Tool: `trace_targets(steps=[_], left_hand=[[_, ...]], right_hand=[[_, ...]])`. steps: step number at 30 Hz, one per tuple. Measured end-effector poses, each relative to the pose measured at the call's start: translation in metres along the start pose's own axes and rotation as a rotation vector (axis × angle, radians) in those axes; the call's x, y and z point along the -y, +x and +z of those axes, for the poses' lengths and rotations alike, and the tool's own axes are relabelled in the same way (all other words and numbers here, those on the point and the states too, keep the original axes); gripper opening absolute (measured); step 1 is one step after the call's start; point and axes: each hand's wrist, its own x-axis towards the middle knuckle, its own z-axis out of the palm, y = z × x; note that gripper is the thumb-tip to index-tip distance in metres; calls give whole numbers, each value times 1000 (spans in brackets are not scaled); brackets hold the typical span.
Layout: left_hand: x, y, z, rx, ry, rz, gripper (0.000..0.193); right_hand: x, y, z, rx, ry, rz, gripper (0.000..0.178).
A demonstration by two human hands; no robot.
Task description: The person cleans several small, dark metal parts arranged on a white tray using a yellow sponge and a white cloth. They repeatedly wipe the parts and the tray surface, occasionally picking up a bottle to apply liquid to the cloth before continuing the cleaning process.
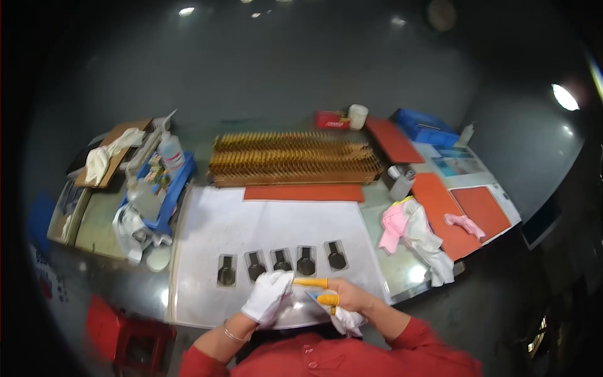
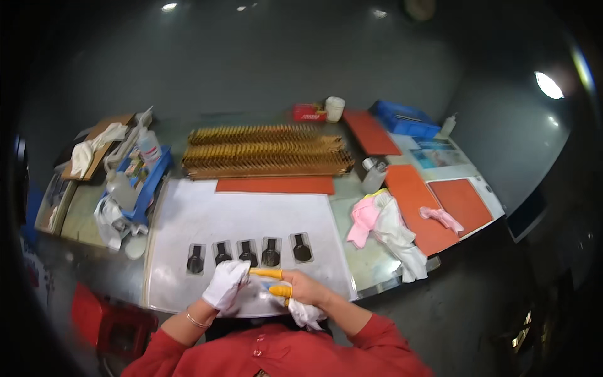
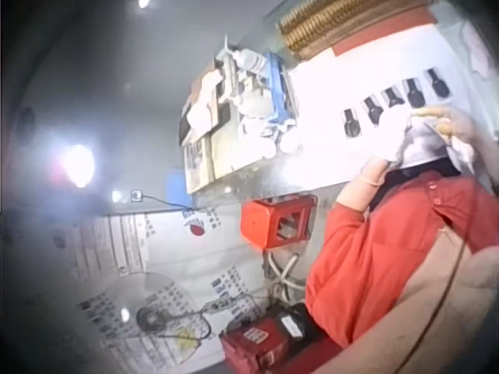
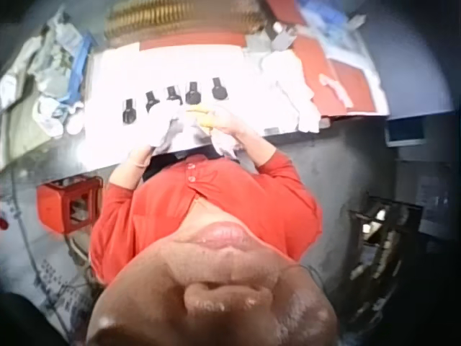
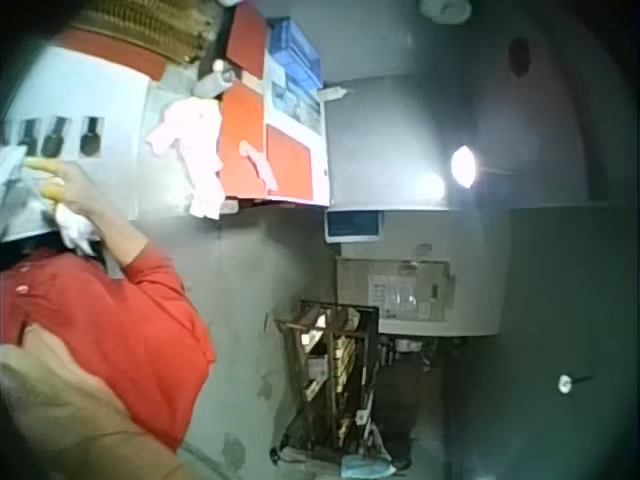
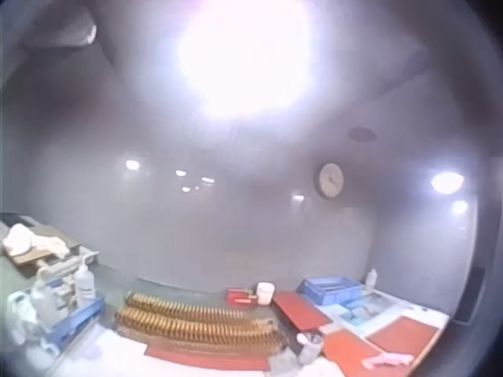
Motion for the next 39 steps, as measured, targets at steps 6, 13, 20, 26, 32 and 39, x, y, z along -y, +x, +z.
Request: trace_targets(steps=[6, 13, 20, 26, 32, 39], left_hand=[[19, 8, -10, -161, -643, -495, 27], [25, -10, -79, -469, -704, -697, 35], [73, -66, -154, -772, -442, -790, 24], [176, -85, -195, -1038, -122, -700, 41], [230, -59, -212, -874, 69, -820, 90], [240, -37, -212, -734, 134, -838, 83]], right_hand=[[15, 46, 14, -49, 151, -107, 47], [56, 88, 26, 11, 172, -66, 47], [93, 183, 28, 35, -142, -152, 26], [116, 294, 74, 166, 155, -348, 22], [112, 399, 90, 185, 647, -267, 29], [108, 458, 96, 435, 717, -226, 21]])
